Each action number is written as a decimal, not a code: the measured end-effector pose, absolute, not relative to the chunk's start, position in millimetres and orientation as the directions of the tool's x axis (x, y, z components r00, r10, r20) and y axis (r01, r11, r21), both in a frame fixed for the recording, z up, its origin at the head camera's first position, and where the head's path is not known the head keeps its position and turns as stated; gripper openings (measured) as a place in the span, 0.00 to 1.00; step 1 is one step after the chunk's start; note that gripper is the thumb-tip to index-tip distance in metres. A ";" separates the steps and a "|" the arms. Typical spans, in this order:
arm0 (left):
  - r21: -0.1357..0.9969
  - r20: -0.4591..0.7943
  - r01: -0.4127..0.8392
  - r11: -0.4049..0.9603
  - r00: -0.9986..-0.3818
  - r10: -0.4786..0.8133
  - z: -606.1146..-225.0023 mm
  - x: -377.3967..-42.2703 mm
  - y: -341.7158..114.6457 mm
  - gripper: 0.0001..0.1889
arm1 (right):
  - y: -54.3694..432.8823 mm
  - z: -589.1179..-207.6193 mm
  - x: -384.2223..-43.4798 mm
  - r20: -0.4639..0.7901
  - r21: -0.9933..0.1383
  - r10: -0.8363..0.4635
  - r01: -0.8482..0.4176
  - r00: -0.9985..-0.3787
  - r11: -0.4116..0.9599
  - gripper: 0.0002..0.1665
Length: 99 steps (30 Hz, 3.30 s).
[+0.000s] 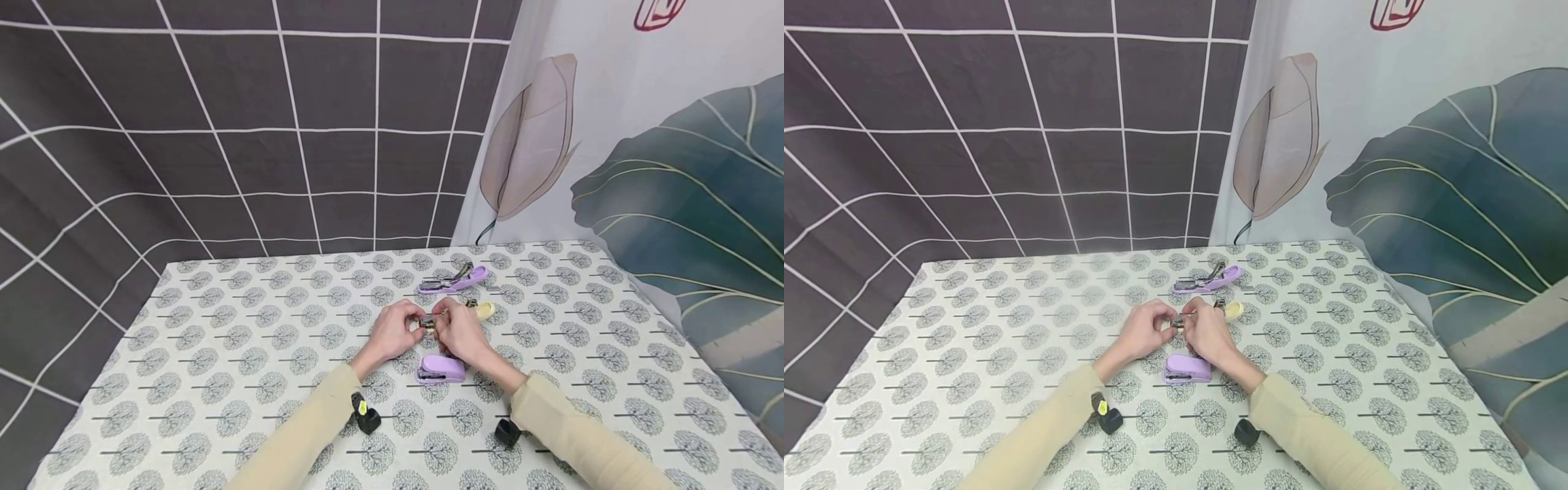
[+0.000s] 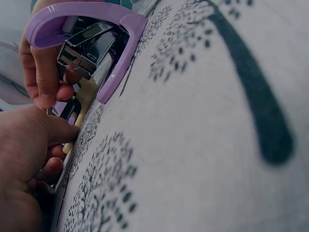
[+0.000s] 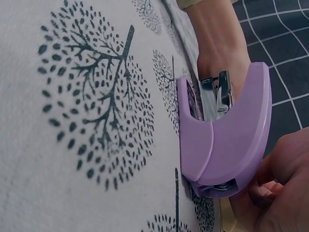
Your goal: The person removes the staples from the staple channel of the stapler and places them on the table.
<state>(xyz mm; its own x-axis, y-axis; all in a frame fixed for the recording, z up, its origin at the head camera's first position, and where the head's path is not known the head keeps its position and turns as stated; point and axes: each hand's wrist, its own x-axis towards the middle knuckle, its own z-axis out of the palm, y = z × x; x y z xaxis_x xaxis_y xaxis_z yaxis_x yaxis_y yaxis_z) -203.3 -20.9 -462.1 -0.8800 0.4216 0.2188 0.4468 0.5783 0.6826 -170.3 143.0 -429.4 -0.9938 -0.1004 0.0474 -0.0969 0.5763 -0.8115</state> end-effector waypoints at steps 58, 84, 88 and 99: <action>0.715 0.169 0.393 0.578 -0.900 0.403 -460.9 -202.2 -19.5 0.12 | 168.6 -400.7 -164.7 0.104 -0.874 -0.130 -0.153 -0.986 0.461 0.09; 0.712 0.177 0.406 0.573 -0.893 0.413 -460.9 -201.0 -21.2 0.13 | 185.7 -393.6 -163.2 0.087 -0.918 -0.099 -0.119 -0.991 0.377 0.09; 0.714 0.176 0.405 0.572 -0.894 0.413 -461.4 -200.8 -21.0 0.13 | 189.0 -393.3 -162.8 0.080 -0.922 -0.098 -0.111 -0.992 0.370 0.09; 0.711 0.181 0.408 0.572 -0.893 0.412 -461.9 -200.5 -20.7 0.12 | 197.3 -390.1 -161.7 0.094 -0.924 -0.075 -0.115 -0.993 0.365 0.10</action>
<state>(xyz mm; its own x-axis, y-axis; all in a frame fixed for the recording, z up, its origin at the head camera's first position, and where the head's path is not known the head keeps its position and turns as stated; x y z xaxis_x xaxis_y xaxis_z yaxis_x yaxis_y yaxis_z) -200.5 -20.7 -461.9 -0.8929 0.4121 0.1813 0.4084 0.5720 0.7114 -161.7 197.3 -390.1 -0.9928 -0.0752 0.0936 -0.1147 0.3652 -0.9238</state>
